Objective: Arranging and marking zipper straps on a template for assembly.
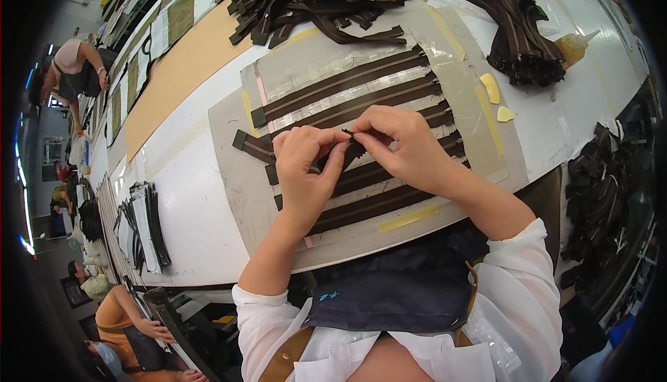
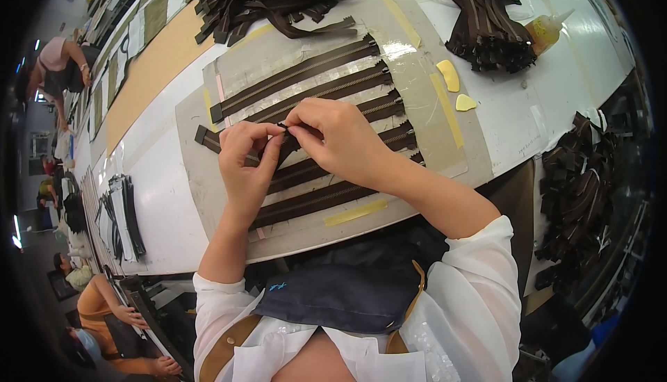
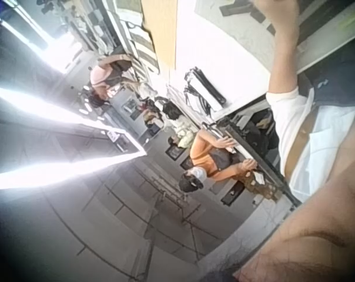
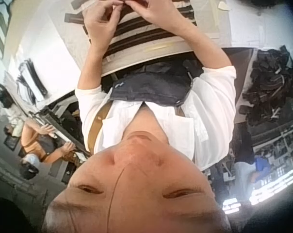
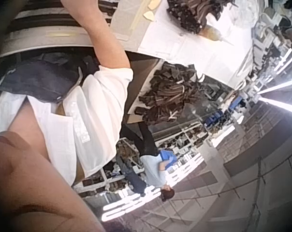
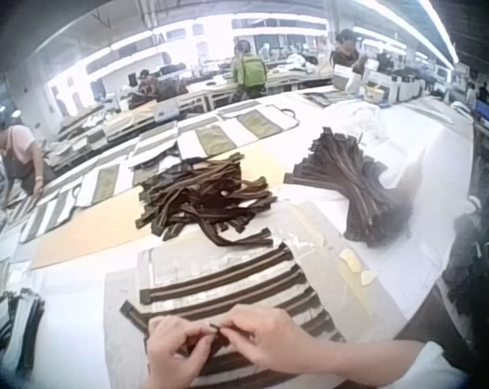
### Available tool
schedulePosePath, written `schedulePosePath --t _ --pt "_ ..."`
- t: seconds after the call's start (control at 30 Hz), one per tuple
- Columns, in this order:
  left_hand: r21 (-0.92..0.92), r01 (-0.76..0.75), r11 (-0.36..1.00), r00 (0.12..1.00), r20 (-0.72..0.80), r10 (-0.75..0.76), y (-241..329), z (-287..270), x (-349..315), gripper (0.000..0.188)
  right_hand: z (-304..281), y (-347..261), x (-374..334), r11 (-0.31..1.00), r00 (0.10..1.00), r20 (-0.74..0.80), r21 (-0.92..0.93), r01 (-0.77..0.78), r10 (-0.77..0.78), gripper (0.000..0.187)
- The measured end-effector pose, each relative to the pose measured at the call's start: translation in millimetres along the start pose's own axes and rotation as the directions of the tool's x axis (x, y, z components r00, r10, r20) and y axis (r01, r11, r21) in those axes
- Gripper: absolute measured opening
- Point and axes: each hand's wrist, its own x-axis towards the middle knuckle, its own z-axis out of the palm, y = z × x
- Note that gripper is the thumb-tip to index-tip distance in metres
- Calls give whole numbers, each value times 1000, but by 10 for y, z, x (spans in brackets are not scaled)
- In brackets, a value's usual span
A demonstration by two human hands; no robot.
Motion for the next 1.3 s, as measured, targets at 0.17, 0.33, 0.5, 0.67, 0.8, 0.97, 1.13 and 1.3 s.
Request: schedulePosePath --t 0.17,0.33,0.5,0.67,0.8,0.97,1.13,1.3 --pt "72 -63 995 998 -7 64 6 -7 7 15 -7 -1 -8 1000 999 24 7 -21 21 6" --pt "80 -56 995 998 9 56 -13 -18 8 16 -4 14 -1 1000 999 33 3 -14 14 7" --pt "106 -80 991 997 2 80 -20 -26 13 16 -17 1 1 1000 999 38 8 -1 0 7" --pt "120 -84 989 996 6 84 -21 -32 13 16 -19 6 2 999 997 71 22 -23 22 10" --pt "115 -86 990 996 11 86 -17 -35 8 16 -19 -4 -2 999 997 69 7 -36 35 10" --pt "67 -26 997 1000 15 25 -9 -88 8 21 -30 -16 -1 999 997 63 -4 -35 35 8" --pt "104 -37 994 997 70 30 -7 -170 65 27 -48 -29 14 1000 998 65 -13 0 0 7" --pt "115 -116 987 990 95 105 -61 -182 67 22 -56 -27 19 1000 997 78 13 5 -6 6"
